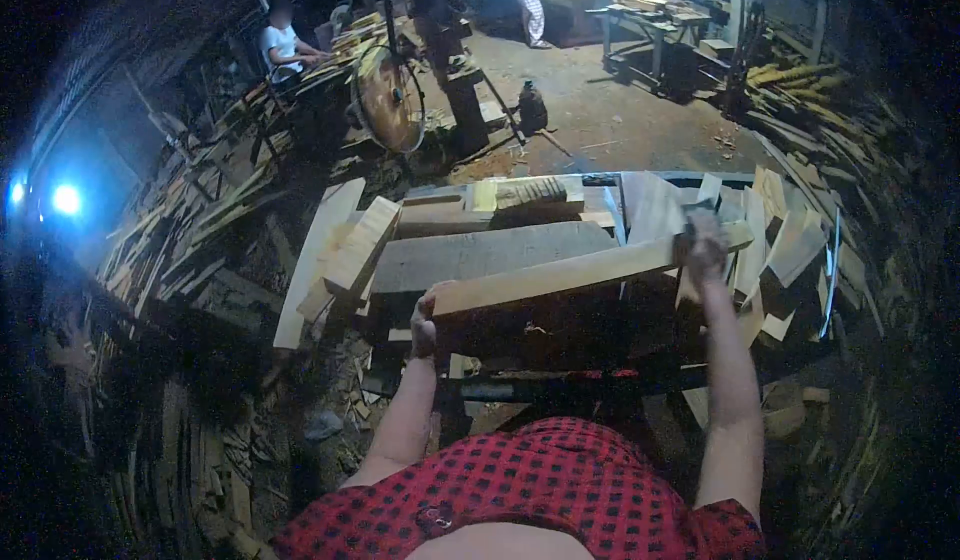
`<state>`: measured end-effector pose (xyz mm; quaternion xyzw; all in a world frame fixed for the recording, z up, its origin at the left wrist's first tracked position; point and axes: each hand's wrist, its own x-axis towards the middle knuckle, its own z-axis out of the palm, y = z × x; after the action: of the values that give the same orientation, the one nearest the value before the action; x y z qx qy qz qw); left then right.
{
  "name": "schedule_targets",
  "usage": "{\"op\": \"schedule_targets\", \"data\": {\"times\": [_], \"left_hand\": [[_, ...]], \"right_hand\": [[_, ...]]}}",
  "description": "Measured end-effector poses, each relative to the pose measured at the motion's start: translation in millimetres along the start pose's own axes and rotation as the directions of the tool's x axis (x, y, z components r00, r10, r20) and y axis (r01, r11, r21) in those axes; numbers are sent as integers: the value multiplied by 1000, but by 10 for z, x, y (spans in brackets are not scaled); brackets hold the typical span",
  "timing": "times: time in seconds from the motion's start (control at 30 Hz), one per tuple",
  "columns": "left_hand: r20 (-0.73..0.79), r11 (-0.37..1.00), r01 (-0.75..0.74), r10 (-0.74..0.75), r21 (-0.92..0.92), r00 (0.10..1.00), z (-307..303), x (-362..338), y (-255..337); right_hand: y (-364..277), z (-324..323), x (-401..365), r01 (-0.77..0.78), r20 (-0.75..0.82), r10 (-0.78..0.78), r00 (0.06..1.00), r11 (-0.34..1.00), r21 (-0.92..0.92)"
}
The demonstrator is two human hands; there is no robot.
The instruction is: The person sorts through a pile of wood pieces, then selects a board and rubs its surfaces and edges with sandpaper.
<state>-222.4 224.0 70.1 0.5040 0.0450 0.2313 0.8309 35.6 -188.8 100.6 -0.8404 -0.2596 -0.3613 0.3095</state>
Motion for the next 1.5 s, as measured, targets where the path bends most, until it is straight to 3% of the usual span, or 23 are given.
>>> {"op": "schedule_targets", "data": {"times": [0.07,0.1,0.13,0.17,0.27,0.3,0.33,0.43,0.47,0.6,0.7,0.77,0.83,0.9,0.93,1.0,1.07,1.13,1.23,1.27,1.3,1.4,1.5], "left_hand": [[-10,993,46,-48,-111,999,-65,-9,-91],[4,977,-160,161,144,987,-84,-21,-183],[70,855,-349,350,384,934,-123,-21,-250],[64,852,-352,356,386,932,-101,-28,-199],[47,977,-181,177,109,983,-26,6,-82],[24,998,-59,60,-37,998,-98,63,-139],[17,981,64,-62,-181,998,-148,72,-171],[-44,998,43,-45,-41,998,31,-3,-37],[-44,999,42,-44,-35,998,160,-65,74],[-2,1000,-14,14,-6,1000,101,-38,34],[-13,1000,28,-28,0,1000,-26,26,-44],[6,998,-60,60,-11,998,77,-51,-4],[43,984,-163,160,71,986,-93,-8,-175],[83,949,-273,263,156,961,-163,-12,-204],[55,955,-237,230,178,972,-125,-34,-185],[25,959,-200,199,199,980,-112,-30,-164],[139,948,-268,246,173,959,-144,17,-161],[87,976,-178,168,127,982,-209,55,-207],[23,989,-89,86,114,996,-230,38,-255],[12,984,-102,101,147,995,-218,41,-255],[13,983,-104,104,153,995,-152,18,-194],[17,990,-104,103,99,995,-48,-42,-66],[28,996,-56,54,63,998,-196,8,-214]], "right_hand": [[162,-105,78,-298,171,364,916,899,-321],[193,40,50,-220,-42,219,975,909,-354],[235,120,-22,-212,-39,212,976,913,-349],[-94,120,-25,-100,25,114,993,945,-313],[-1112,476,-116,191,53,-197,979,977,92],[-1331,716,-310,113,161,-231,960,839,532],[-1920,664,-268,225,76,-296,952,847,482],[-2818,628,-453,267,483,-398,780,910,319],[-2953,543,-431,343,506,-450,736,892,295],[-2597,522,-351,284,493,-449,745,882,375],[-1851,506,-214,227,144,-311,939,879,420],[-1241,310,-23,169,163,-266,950,878,449],[-604,157,68,208,68,-215,974,974,95],[-201,-36,116,-57,112,65,991,996,-74],[-58,18,59,-105,4,109,994,968,-228],[-96,91,48,-39,-44,21,999,879,-474],[-466,117,77,-137,179,170,969,974,-183],[-940,484,-74,11,146,-44,988,975,220],[-2247,611,-367,198,267,-272,924,941,275],[-2497,652,-443,163,338,-347,875,868,469],[-2758,566,-482,297,419,-425,802,893,338],[-2746,474,-418,361,468,-490,735,868,342],[-2224,391,-299,254,347,-365,864,911,326]]}}
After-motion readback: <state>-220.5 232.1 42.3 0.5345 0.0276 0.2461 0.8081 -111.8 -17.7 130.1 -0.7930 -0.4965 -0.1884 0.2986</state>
